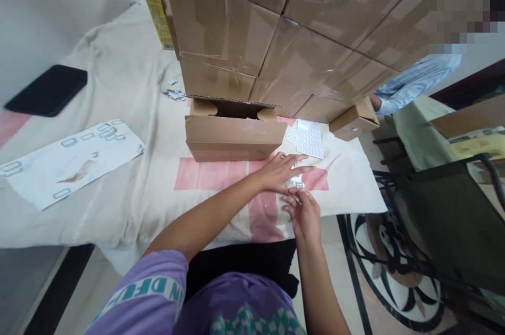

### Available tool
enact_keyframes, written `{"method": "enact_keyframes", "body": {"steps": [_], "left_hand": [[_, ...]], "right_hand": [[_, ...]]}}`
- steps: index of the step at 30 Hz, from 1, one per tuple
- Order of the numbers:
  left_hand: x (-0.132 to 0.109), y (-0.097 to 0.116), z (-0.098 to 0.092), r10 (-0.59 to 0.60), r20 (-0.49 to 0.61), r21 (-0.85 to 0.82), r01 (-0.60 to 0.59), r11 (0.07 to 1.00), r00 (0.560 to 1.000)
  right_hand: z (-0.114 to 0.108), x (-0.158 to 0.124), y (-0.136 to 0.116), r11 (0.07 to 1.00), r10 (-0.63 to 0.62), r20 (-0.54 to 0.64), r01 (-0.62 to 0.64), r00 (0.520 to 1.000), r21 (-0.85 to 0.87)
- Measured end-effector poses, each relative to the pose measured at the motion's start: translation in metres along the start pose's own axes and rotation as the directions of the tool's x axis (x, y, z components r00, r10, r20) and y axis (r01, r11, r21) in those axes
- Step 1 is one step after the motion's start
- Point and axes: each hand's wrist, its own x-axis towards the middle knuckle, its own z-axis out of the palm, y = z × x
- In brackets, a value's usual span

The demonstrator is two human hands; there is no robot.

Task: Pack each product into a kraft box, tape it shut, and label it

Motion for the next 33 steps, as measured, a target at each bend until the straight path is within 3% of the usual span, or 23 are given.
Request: {"method": "enact_keyframes", "body": {"steps": [15,29,33], "left_hand": [[-0.001,0.001,0.001,-0.021,-0.007,0.015,0.021,1.000,1.000],[-0.001,0.001,0.001,-0.004,-0.008,0.058,0.004,0.998,1.000],[-0.002,0.001,0.002,0.002,-0.032,0.038,0.000,0.999,0.999]], "right_hand": [[0.000,0.002,0.012,0.990,-0.104,0.037,0.100,0.994,0.095],[0.005,0.006,0.007,0.993,-0.007,-0.013,0.009,1.000,0.118],[0.004,0.006,0.006,0.995,-0.034,0.006,0.034,0.999,0.091]]}}
